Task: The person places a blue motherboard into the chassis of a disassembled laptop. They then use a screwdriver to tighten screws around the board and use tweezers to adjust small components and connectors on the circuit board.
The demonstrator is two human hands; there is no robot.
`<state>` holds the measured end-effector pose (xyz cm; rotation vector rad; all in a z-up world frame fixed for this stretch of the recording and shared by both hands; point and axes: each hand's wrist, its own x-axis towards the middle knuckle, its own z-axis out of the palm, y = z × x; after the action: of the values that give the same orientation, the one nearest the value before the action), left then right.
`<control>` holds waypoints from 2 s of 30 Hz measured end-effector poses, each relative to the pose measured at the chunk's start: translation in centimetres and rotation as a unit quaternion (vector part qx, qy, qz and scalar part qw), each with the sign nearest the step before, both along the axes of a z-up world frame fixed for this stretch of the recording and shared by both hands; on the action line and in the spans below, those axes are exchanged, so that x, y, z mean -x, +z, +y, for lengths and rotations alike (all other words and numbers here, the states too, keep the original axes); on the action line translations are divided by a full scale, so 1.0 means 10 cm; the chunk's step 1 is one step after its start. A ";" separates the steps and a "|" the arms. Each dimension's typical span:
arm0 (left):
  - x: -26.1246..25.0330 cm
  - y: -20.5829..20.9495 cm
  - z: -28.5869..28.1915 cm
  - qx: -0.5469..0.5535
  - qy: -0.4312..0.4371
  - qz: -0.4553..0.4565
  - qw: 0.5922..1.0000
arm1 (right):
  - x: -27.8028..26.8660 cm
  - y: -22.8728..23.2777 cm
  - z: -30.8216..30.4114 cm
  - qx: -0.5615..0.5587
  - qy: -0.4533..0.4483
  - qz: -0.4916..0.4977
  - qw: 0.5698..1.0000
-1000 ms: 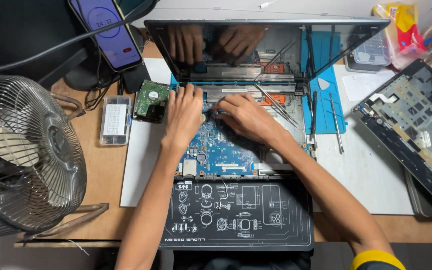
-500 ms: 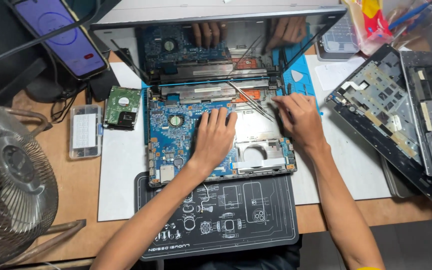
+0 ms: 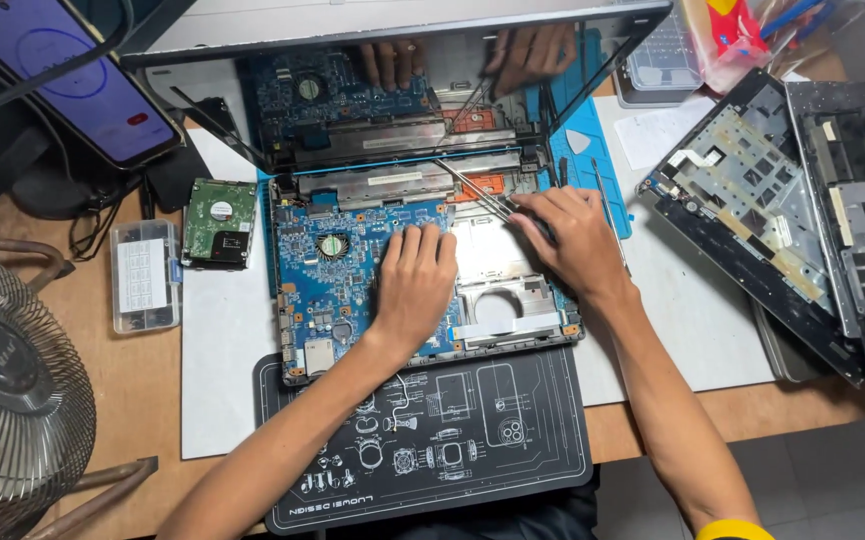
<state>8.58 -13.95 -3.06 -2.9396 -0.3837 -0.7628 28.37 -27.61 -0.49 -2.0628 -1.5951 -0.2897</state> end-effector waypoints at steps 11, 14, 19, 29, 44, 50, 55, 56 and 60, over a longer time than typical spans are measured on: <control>0.23 0.34 0.44 0.110 -0.163 0.036 0.980 | 0.10 0.02 0.01 0.023 -0.051 -0.057 0.997; 0.30 0.55 0.55 0.176 -0.190 0.085 0.962 | 0.13 -0.02 0.04 0.026 -0.049 -0.056 0.997; 0.31 0.64 0.64 0.249 -0.194 0.120 0.941 | 0.21 -0.05 0.14 0.018 -0.030 -0.008 0.999; 0.32 0.63 0.68 0.221 -0.204 0.144 0.943 | 0.18 -0.04 0.10 0.033 -0.022 -0.027 0.999; 0.36 0.68 0.59 0.215 -0.193 0.213 0.933 | 0.36 0.21 0.02 0.002 0.172 0.691 0.702; 0.38 0.66 0.58 0.224 -0.193 0.212 0.931 | 0.42 0.24 0.02 0.057 0.177 0.657 0.731; 0.38 0.62 0.55 0.234 -0.195 0.215 0.928 | 0.43 0.21 0.01 0.070 0.171 0.643 0.743; 0.38 0.61 0.54 0.223 -0.192 0.213 0.932 | 0.44 0.23 0.01 0.075 0.170 0.640 0.746; 0.40 0.66 0.50 0.216 -0.188 0.213 0.934 | 0.45 0.26 0.01 0.086 0.164 0.626 0.757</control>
<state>4.59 -8.91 3.57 -3.5218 0.0649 -0.0329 23.85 -27.51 2.09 -1.3652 -1.0063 1.1723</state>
